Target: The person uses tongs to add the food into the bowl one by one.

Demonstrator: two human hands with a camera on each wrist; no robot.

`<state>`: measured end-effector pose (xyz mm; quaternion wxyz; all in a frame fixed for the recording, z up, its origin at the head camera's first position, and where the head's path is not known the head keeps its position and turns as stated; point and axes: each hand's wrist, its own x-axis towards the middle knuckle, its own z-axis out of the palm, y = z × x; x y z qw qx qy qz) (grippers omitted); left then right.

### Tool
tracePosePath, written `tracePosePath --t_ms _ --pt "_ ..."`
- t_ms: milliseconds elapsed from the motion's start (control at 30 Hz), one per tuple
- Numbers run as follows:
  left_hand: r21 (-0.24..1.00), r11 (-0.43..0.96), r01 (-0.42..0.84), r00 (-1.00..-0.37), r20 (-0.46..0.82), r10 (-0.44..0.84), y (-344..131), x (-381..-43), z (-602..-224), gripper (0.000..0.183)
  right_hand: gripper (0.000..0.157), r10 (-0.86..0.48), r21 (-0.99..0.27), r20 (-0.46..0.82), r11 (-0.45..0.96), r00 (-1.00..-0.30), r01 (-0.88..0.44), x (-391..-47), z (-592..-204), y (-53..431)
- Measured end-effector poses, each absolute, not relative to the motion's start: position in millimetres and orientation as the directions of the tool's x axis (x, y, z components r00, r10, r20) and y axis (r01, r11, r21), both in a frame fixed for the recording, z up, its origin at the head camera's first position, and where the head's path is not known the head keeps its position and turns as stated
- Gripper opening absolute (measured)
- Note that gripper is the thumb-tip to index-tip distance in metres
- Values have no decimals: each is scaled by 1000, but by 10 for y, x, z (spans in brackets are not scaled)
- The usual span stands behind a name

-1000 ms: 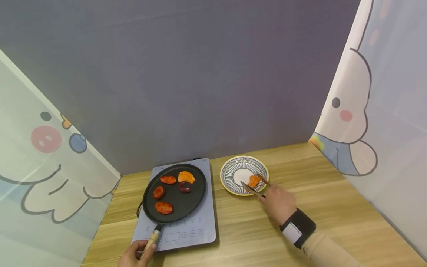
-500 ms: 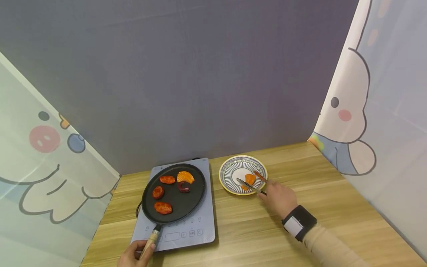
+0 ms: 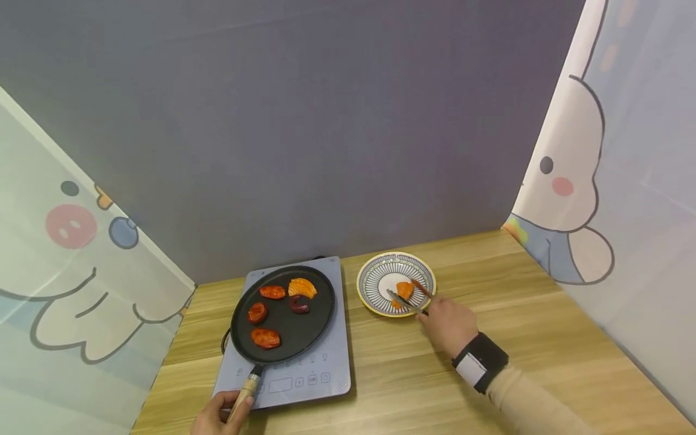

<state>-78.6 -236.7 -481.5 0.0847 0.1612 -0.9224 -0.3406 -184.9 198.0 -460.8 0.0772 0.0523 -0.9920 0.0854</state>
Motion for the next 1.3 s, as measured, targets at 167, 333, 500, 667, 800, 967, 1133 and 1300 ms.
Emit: tracePosePath --t_ms 167,333,500,667,800,967,1133,1300 --pt "655 716 -244 -933 42 -356 -2368 -786 -4807 32 46 -126 -146 224 976 -966 -161 -1914 -4622 1989" --pt "655 718 -237 -935 47 -351 -2370 -781 -4804 35 54 -111 -147 211 979 -971 -144 -1944 -4639 1978" --pt "659 702 -271 -924 25 -380 -2371 -775 -4810 33 60 -58 -184 131 980 -990 -82 -1901 -4613 1907" --pt "655 701 -284 -923 11 -384 -2383 -776 -4803 37 56 -46 -188 131 980 -990 -71 -1841 -4616 1834" --pt "659 702 -268 -927 22 -375 -2376 -791 -4810 37 53 -50 -166 142 983 -989 -74 -1821 -4661 1819" --pt "669 700 -249 -926 49 -375 -2356 -798 -4821 33 56 -42 -169 151 983 -988 -68 -1875 -4696 1831" --pt "670 705 -232 -928 64 -366 -2346 -798 -4819 29 55 -79 -191 108 977 -991 -99 -1986 -4665 1908" --pt "674 702 -230 -927 68 -369 -2346 -793 -4808 30 53 -192 -176 94 963 -977 -206 -2140 -4628 2018"
